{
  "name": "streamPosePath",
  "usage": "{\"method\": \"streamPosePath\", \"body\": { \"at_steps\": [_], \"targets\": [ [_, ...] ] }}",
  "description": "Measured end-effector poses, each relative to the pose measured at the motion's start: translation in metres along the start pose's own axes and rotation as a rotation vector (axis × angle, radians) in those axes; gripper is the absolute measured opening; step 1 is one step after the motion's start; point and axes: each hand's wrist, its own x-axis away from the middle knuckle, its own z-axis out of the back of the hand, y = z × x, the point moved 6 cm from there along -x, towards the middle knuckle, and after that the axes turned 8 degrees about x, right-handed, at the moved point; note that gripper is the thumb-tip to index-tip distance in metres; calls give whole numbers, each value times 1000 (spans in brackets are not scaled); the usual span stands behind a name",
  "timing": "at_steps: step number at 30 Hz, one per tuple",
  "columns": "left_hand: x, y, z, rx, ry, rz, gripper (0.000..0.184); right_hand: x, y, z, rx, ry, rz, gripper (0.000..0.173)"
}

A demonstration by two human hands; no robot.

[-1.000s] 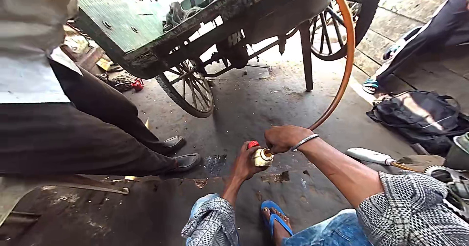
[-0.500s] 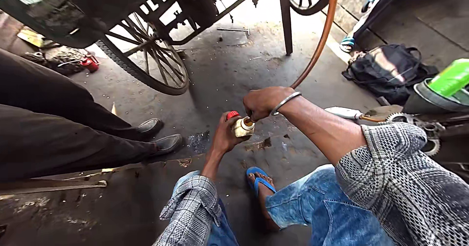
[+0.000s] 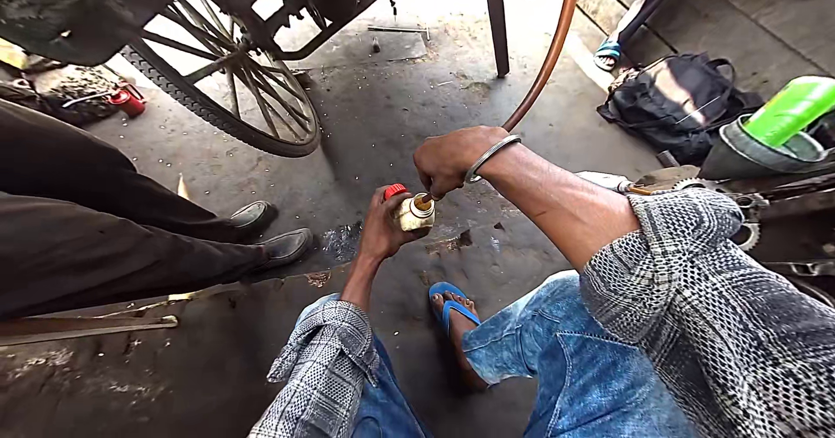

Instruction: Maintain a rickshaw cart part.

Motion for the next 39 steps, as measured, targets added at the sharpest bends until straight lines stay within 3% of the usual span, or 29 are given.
{"method": "streamPosePath", "body": {
  "at_steps": [19,29,35,39],
  "targets": [
    [2,-12,4,31,31,-90,74,-5,-13,8,-6,-29,19,17],
    [0,-1,5,80,100,-271,64,-6,-15,1,17,-34,27,20],
    [0,1,4,77,97,-268,67,-1,-17,1,6,0,6,23],
    [-2,-2,5,57,95,-153,73,1,-17,6,-43,61,-1,24]
  ]
}}
